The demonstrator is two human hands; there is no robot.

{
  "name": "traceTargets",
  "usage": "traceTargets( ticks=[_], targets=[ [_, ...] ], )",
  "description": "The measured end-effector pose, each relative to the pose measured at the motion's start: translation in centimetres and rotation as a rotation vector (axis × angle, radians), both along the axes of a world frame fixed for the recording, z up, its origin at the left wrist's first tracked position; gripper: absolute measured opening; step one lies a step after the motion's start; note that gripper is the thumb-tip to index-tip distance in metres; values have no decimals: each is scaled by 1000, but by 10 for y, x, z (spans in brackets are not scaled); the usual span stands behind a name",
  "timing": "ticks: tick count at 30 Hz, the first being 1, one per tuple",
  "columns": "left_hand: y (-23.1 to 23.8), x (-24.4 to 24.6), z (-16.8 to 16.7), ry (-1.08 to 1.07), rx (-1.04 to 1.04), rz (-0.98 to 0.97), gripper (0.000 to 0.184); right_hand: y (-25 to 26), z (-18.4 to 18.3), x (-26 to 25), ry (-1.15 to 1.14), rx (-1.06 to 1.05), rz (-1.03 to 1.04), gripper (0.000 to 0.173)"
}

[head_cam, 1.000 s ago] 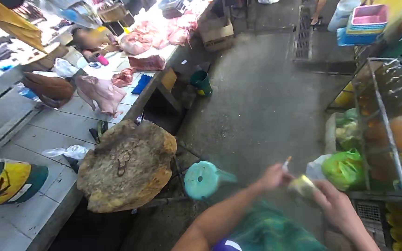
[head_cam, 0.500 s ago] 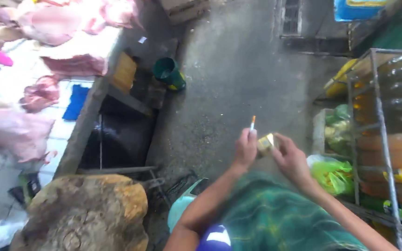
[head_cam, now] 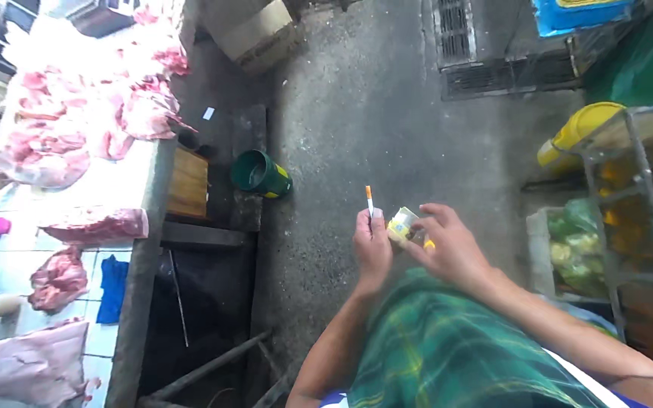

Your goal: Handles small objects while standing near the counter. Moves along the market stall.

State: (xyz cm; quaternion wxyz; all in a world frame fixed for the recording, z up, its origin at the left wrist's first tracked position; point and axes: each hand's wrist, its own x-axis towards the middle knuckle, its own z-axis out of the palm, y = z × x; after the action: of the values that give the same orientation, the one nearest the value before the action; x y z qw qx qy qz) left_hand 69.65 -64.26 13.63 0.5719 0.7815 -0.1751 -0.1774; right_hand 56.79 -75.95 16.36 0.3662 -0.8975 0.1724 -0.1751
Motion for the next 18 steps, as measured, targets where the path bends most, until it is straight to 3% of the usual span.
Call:
traceTargets(
  ticks=[6,12,15,18],
  targets=[
    [-102,90,17,-56,76,147,30,-100,12,107,-30,-7,99,23],
    [-166,192,0,74,65,164,33,-181,11,214,-10,522,67,19],
    [-195,257,-11,160,0,128,32,-215,13,275,-134,644,6,20],
    [-226,331,-22,176,-90,40,29,-256,19,344,-316,901,-139,20]
  ],
)
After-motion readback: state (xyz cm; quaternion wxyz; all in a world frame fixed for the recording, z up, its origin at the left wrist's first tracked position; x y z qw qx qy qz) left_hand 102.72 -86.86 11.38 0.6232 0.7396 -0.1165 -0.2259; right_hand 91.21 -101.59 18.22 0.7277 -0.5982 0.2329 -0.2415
